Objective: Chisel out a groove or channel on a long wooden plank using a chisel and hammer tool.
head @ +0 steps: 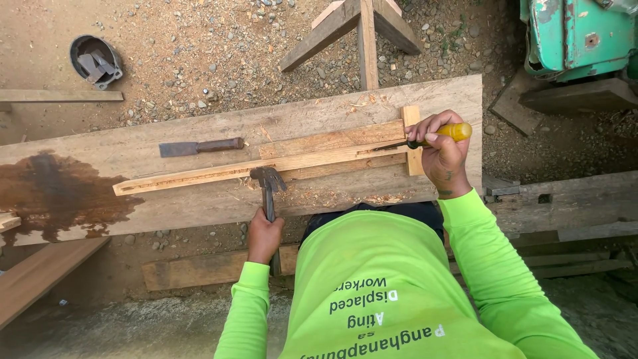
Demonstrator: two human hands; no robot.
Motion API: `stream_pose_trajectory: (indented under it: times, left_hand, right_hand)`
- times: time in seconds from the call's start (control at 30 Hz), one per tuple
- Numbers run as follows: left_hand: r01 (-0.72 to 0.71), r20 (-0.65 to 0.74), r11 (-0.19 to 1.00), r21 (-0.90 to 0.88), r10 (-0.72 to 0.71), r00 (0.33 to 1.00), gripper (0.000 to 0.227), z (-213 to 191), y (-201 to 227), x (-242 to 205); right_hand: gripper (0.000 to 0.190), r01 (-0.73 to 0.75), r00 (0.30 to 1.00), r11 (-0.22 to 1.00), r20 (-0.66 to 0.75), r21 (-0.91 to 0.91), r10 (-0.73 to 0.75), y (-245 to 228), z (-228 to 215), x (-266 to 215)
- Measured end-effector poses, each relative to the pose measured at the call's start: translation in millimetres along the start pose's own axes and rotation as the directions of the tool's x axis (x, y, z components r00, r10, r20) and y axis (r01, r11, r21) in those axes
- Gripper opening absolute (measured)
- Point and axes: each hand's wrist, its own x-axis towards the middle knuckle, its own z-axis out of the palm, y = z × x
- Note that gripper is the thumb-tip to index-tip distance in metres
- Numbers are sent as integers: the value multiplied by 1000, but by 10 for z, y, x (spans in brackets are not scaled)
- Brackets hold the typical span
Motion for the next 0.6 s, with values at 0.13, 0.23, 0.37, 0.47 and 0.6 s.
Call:
stream_pose_trajectory:
  times: [0.13,0.23,0.37,0.47,0.6]
  left_hand:
    - [17,17,1000,-25,-16,1000,17,-6,-29,8]
    - [-30,-1,999,-22,30,1000,17,5,-79,12]
    - [-37,4,999,-26,37,999,17,-14,-8,-16]
    - [-16,19,999,-31,16,1000,16,-29,29,-28]
    - [-15,30,1000,-27,16,999,17,-25,21,-22]
  right_hand:
    - [7,11,999,999,52,-45,-9,91,71,2]
    - [7,3,998,998,57,-57,1,100,130,-13]
    - [8,12,993,993,119,-121,3,85,248,-16]
    - [7,15,987,981,157,-192,16,86,326,-26]
    - [9,7,978,968,205,-250,46,93,435,-62]
